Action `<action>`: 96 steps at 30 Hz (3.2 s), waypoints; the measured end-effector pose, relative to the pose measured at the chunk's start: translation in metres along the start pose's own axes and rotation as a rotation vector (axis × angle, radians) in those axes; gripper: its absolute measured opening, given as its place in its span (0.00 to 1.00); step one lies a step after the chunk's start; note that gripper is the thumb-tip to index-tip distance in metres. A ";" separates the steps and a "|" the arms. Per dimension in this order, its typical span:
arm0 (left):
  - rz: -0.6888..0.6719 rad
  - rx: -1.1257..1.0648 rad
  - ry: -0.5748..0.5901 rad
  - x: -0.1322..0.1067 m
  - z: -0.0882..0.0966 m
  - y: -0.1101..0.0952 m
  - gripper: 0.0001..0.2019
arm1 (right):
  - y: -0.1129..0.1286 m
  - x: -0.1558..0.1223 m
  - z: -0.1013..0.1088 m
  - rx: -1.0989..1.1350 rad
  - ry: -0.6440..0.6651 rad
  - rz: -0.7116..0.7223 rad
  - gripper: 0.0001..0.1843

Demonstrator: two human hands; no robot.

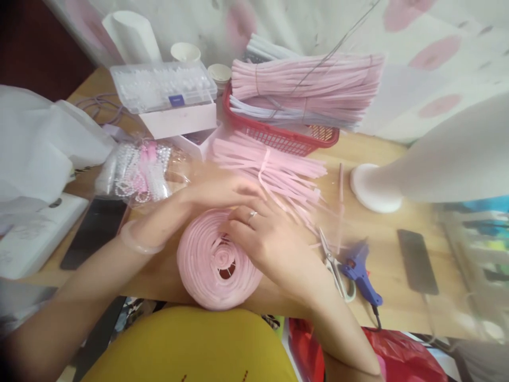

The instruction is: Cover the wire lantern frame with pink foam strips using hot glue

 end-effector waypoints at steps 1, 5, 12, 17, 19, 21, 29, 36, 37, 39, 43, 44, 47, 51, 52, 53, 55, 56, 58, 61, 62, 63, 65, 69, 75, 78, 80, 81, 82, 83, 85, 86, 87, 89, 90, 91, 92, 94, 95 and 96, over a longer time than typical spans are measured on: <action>-0.004 -0.005 0.009 -0.007 0.004 -0.004 0.02 | -0.001 -0.001 0.000 -0.005 0.003 -0.018 0.11; 0.030 -0.005 -0.233 -0.063 0.031 -0.019 0.05 | 0.000 -0.001 0.003 -0.007 -0.034 -0.059 0.09; 0.041 -0.216 -0.262 -0.126 0.015 -0.008 0.12 | 0.007 -0.001 0.001 0.005 -0.098 -0.158 0.09; 0.052 -0.291 -0.213 -0.124 0.011 -0.002 0.14 | 0.014 -0.003 0.003 0.006 -0.078 -0.226 0.10; 0.058 -0.266 -0.214 -0.122 0.011 -0.002 0.14 | 0.015 -0.004 0.003 0.003 -0.069 -0.246 0.10; 0.061 -0.251 -0.223 -0.122 0.011 -0.004 0.15 | 0.016 -0.005 0.003 0.020 -0.064 -0.267 0.08; 0.059 -0.261 -0.232 -0.121 0.009 -0.007 0.14 | 0.019 -0.009 0.004 0.078 -0.050 -0.276 0.05; 0.024 -0.262 -0.237 -0.123 0.009 -0.006 0.16 | 0.020 -0.030 0.007 0.108 0.001 -0.271 0.13; 0.018 -0.264 -0.230 -0.123 0.009 -0.006 0.16 | 0.021 -0.031 0.008 0.115 0.002 -0.261 0.12; 0.010 -0.258 -0.225 -0.123 0.009 -0.007 0.16 | 0.023 -0.033 0.008 0.118 0.000 -0.251 0.12; 0.000 -0.194 -0.235 -0.122 0.007 -0.012 0.15 | 0.026 -0.030 0.006 0.078 0.003 -0.234 0.10; -0.005 -0.177 -0.243 -0.122 0.007 -0.013 0.15 | 0.028 -0.029 0.006 0.071 0.005 -0.226 0.09; -0.027 -0.150 -0.277 -0.124 0.006 -0.015 0.15 | 0.029 -0.027 0.003 0.073 0.004 -0.214 0.09; -0.051 -0.133 -0.288 -0.128 0.006 -0.015 0.16 | 0.028 -0.029 -0.001 0.137 0.001 -0.254 0.10; -0.057 -0.134 -0.284 -0.129 0.006 -0.015 0.16 | 0.027 -0.030 -0.002 0.157 -0.007 -0.264 0.11; -0.063 -0.139 -0.279 -0.129 0.006 -0.015 0.16 | 0.026 -0.032 -0.003 0.175 -0.016 -0.273 0.12; -0.061 -0.159 -0.266 -0.128 0.006 -0.015 0.15 | 0.025 -0.035 -0.005 0.201 -0.034 -0.293 0.12; -0.054 -0.169 -0.261 -0.128 0.006 -0.015 0.15 | 0.025 -0.037 -0.006 0.208 -0.043 -0.303 0.13; -0.036 -0.173 -0.256 -0.126 0.005 -0.015 0.14 | 0.024 -0.039 -0.008 0.218 -0.056 -0.325 0.14; -0.020 -0.153 -0.256 -0.125 0.004 -0.016 0.14 | 0.023 -0.042 -0.009 0.240 -0.083 -0.336 0.15; -0.015 -0.151 -0.258 -0.125 0.004 -0.016 0.15 | 0.022 -0.043 -0.010 0.247 -0.088 -0.337 0.15; -0.012 -0.152 -0.261 -0.125 0.003 -0.016 0.15 | 0.022 -0.043 -0.010 0.251 -0.089 -0.339 0.15; -0.008 -0.160 -0.270 -0.126 0.003 -0.015 0.15 | 0.022 -0.045 -0.010 0.252 -0.088 -0.339 0.16; -0.028 -0.183 -0.273 -0.128 0.002 -0.012 0.14 | 0.023 -0.051 -0.009 0.259 -0.128 -0.335 0.17; -0.077 -0.254 -0.233 -0.134 0.001 -0.008 0.16 | 0.028 -0.055 -0.013 0.270 -0.153 -0.365 0.17; -0.056 -0.252 -0.240 -0.133 0.001 -0.008 0.15 | 0.029 -0.052 -0.014 0.249 -0.147 -0.378 0.15; -0.054 -0.220 -0.246 -0.131 0.001 -0.010 0.15 | 0.029 -0.051 -0.013 0.237 -0.145 -0.383 0.14; -0.057 -0.205 -0.250 -0.130 0.001 -0.011 0.15 | 0.029 -0.050 -0.014 0.237 -0.141 -0.386 0.14; -0.062 -0.192 -0.252 -0.130 0.001 -0.012 0.15 | 0.029 -0.050 -0.014 0.240 -0.138 -0.389 0.14; -0.069 -0.179 -0.255 -0.130 0.001 -0.013 0.15 | 0.029 -0.050 -0.014 0.243 -0.139 -0.390 0.13; -0.084 -0.166 -0.255 -0.131 0.001 -0.013 0.15 | 0.030 -0.050 -0.014 0.247 -0.142 -0.387 0.13; -0.091 -0.168 -0.251 -0.132 0.001 -0.013 0.14 | 0.030 -0.050 -0.014 0.243 -0.146 -0.384 0.13; -0.096 -0.178 -0.247 -0.132 0.001 -0.012 0.13 | 0.031 -0.050 -0.014 0.238 -0.150 -0.379 0.12; -0.092 -0.203 -0.239 -0.133 0.001 -0.011 0.12 | 0.032 -0.050 -0.015 0.224 -0.155 -0.375 0.12; -0.087 -0.209 -0.239 -0.133 0.001 -0.011 0.11 | 0.032 -0.050 -0.015 0.219 -0.158 -0.376 0.12; -0.077 -0.208 -0.246 -0.133 0.001 -0.010 0.11 | 0.032 -0.050 -0.016 0.215 -0.160 -0.378 0.12; -0.064 -0.202 -0.254 -0.132 0.001 -0.010 0.10 | 0.033 -0.050 -0.016 0.213 -0.161 -0.382 0.12; -0.030 -0.186 -0.268 -0.130 0.001 -0.011 0.10 | 0.032 -0.049 -0.016 0.209 -0.159 -0.390 0.12; -0.018 -0.179 -0.273 -0.129 0.000 -0.011 0.10 | 0.032 -0.049 -0.016 0.209 -0.161 -0.394 0.12; -0.009 -0.170 -0.276 -0.129 0.000 -0.011 0.10 | 0.032 -0.049 -0.016 0.207 -0.164 -0.398 0.11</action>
Point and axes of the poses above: each hand's wrist, its own x-axis towards the middle knuckle, its own z-axis out of the back of the hand, y = z × x, the point moved 7 cm from there along x, towards the middle knuckle, and after that the axes turned 6 degrees about -z, right-handed, at the moved point
